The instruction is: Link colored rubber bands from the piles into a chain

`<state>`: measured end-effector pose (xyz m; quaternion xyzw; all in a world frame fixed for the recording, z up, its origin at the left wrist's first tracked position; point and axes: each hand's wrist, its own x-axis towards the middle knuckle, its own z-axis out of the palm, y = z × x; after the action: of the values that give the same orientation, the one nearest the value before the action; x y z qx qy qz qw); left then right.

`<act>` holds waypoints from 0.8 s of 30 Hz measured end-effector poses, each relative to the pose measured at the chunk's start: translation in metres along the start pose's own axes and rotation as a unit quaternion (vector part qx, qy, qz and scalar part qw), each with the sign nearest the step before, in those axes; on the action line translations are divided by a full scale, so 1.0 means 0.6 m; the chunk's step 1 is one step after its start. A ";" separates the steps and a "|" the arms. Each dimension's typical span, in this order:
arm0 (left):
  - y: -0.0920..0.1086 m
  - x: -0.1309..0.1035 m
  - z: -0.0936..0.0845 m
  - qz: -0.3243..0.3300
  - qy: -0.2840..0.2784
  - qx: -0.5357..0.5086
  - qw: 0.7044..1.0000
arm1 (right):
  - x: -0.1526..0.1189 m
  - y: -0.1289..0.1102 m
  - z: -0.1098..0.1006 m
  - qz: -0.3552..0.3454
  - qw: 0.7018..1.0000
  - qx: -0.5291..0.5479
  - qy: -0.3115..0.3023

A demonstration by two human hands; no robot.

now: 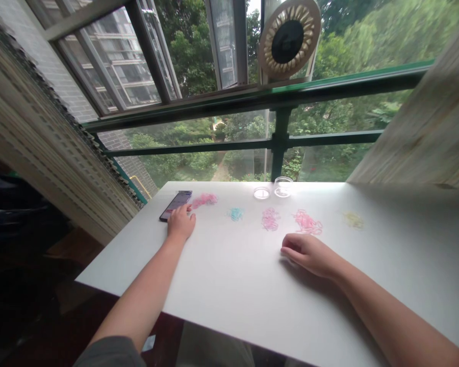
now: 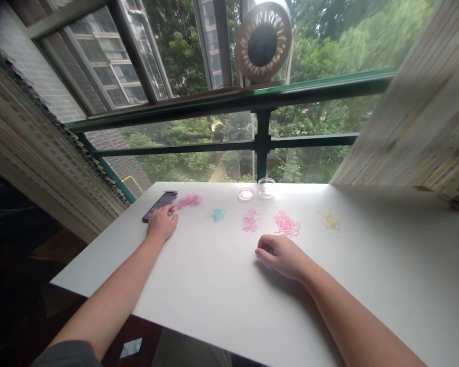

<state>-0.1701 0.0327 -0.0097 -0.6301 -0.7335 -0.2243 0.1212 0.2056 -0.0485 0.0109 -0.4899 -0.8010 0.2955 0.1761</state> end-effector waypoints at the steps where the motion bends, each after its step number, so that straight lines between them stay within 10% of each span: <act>1: -0.001 0.001 -0.001 0.002 0.006 0.000 1.000 | 0.000 0.000 0.000 0.001 1.000 0.000 -0.001; 24: -0.008 0.001 -0.009 -0.036 -0.036 0.063 0.997 | -0.001 0.003 -0.001 0.003 1.000 -0.002 -0.001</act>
<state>-0.1756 0.0304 -0.0055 -0.6022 -0.7723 -0.1586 0.1258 0.2075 -0.0481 0.0103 -0.4920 -0.8006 0.2947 0.1734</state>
